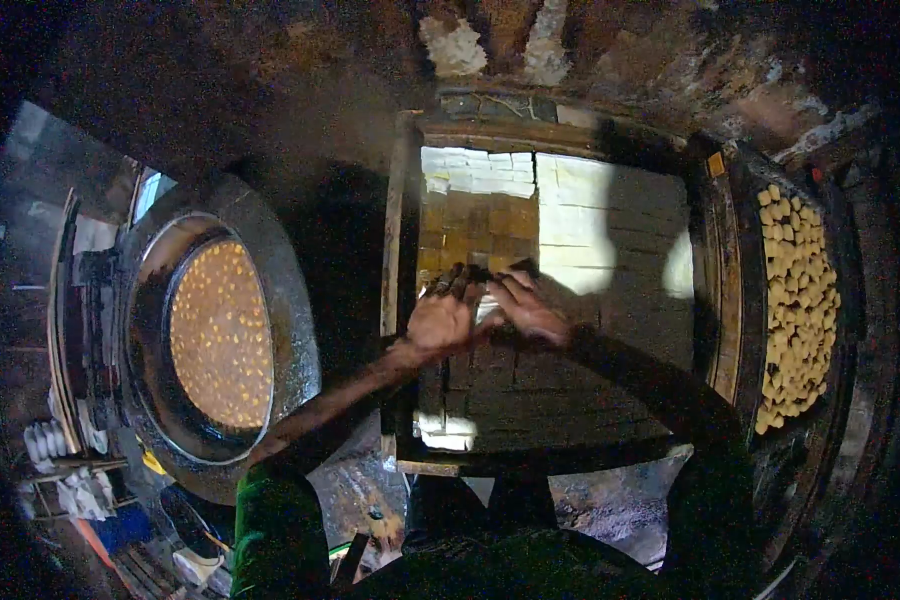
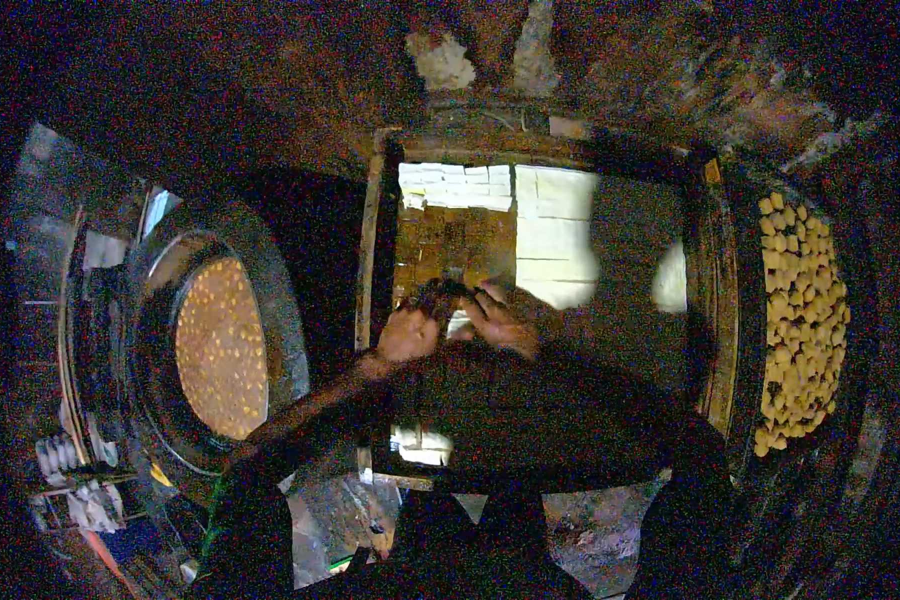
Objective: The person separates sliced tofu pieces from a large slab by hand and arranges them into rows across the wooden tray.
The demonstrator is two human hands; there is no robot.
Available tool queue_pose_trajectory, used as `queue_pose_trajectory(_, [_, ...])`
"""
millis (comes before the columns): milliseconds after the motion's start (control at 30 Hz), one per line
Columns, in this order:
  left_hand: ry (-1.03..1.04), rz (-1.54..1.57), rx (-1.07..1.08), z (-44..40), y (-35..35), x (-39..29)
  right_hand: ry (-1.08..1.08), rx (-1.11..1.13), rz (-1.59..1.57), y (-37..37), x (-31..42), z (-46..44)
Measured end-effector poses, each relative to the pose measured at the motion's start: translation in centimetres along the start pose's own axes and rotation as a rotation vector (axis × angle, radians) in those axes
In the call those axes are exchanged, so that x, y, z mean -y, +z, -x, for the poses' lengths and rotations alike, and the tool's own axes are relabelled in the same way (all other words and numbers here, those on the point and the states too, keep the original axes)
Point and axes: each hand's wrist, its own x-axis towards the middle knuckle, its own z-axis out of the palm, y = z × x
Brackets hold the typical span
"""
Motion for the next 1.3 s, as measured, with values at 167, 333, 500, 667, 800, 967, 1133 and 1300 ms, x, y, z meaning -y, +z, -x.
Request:
queue_pose_trajectory(167, [0.165,-0.087,-0.302,0.3,0.1,0.1,0.258,-0.031,-0.366,2.2,1.6,0.3])
queue_pose_trajectory(333, [0.101,0.078,0.052,0.1,-1.9,0.6,0.434,0.213,-1.273,-5.0,0.3,-1.8])
queue_pose_trajectory(500, [0.309,-0.289,-0.200,2.1,0.3,1.7,0.489,0.066,-1.182,-2.8,1.5,-0.6])
queue_pose_trajectory(667, [0.322,-0.306,-0.251,1.9,-0.4,1.1,0.465,0.009,-0.978,-1.0,1.8,-0.1])
queue_pose_trajectory(800, [0.304,-0.299,-0.161,1.9,-1.1,1.8,0.401,-0.127,-2.231,4.4,2.3,0.4])
queue_pose_trajectory(967, [0.419,-0.239,0.026,1.2,-3.0,2.8,0.682,0.229,-1.815,8.4,1.0,0.4])
queue_pose_trajectory(1133, [0.399,-0.001,0.264,1.0,-6.5,2.6,0.892,0.218,-2.419,4.6,1.9,-1.1])
queue_pose_trajectory(1300, [0.338,0.037,0.393,0.4,-6.7,2.4,0.733,-0.338,-2.591,-0.8,3.6,-0.9])
